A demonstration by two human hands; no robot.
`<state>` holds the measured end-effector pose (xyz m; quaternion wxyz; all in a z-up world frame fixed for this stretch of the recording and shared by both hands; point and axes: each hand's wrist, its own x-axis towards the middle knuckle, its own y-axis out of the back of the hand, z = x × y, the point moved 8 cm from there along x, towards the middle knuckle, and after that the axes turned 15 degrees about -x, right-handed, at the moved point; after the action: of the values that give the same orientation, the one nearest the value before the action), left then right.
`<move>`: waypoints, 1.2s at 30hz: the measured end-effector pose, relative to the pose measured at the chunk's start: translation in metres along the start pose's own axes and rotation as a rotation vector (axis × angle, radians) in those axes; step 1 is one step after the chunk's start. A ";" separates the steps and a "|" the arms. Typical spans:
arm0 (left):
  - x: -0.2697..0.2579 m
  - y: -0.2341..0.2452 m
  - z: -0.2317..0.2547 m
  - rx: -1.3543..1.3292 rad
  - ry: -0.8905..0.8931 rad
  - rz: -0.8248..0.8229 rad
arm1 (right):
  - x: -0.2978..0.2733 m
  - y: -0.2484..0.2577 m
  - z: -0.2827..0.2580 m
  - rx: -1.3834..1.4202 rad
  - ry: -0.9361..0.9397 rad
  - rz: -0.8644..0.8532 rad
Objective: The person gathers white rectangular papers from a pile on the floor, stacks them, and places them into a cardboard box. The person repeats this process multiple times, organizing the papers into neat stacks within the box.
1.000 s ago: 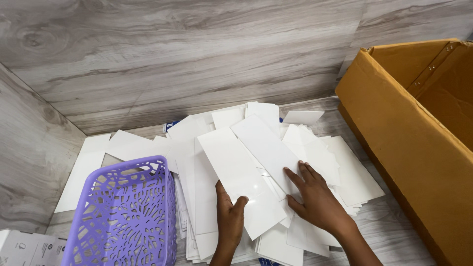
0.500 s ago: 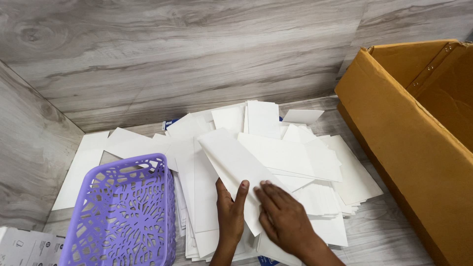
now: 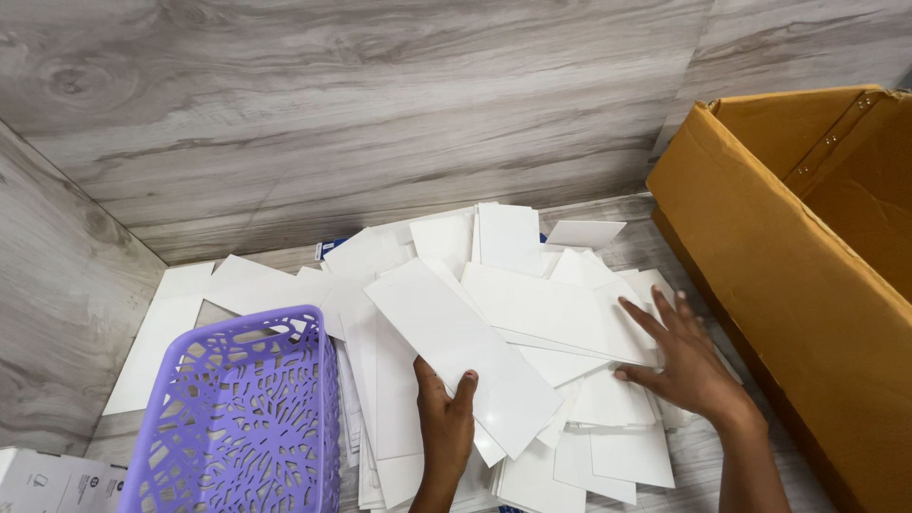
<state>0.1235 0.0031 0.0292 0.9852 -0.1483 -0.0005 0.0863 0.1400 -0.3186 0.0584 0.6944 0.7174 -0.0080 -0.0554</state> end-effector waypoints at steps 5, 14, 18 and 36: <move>0.013 0.005 -0.004 0.123 0.103 0.094 | 0.005 -0.023 -0.007 0.267 -0.025 0.094; 0.035 0.005 0.024 -0.065 -0.115 0.007 | -0.005 -0.002 -0.012 0.346 -0.118 0.008; 0.016 0.002 0.016 -0.183 -0.041 -0.050 | -0.014 0.022 -0.005 0.308 -0.096 0.069; 0.004 -0.007 0.008 -0.046 0.103 0.021 | -0.058 0.012 -0.111 0.307 0.205 -0.124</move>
<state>0.1285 -0.0006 0.0386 0.9792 -0.1754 0.0498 0.0888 0.0936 -0.2032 0.0779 0.5694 0.8158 0.0985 -0.0230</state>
